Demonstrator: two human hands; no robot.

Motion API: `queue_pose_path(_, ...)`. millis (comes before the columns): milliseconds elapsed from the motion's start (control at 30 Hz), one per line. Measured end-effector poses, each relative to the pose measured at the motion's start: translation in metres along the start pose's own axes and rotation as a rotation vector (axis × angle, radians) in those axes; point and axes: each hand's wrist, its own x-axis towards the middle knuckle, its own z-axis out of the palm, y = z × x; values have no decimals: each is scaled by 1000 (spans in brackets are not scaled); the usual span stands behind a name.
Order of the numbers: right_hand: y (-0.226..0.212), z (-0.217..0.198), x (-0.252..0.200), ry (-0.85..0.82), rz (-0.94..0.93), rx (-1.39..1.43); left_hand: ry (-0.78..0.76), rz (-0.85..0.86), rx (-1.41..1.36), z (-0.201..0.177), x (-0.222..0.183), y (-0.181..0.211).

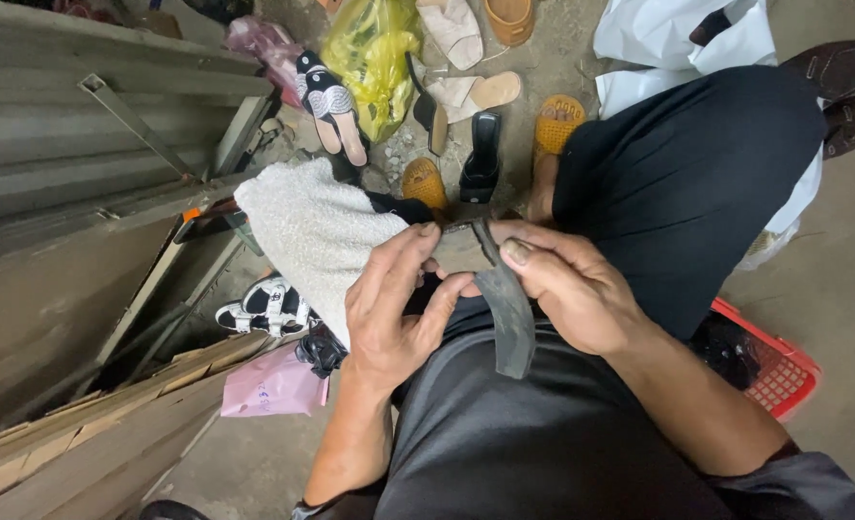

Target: Cutting a piece of rubber material using a hand knife, likely for shoe repair purposes.

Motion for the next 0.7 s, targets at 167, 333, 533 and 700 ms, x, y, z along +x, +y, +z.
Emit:
queue_pose_path(167, -2, 0, 0, -3, 11, -36, -24, 9, -42, -5, 4, 1)
queue_pose_path(333, -3, 0, 2, -16, 27, -85, -40, 12, -49, -6, 7, 2)
queue_pose_path(533, 3, -6, 9, -17, 48, -157, -44, -47, -12, -5, 3, -8)
queue_pose_path(700, -9, -23, 64, 496, 93, -96, 72, -184, -46, -16, -13, -44)
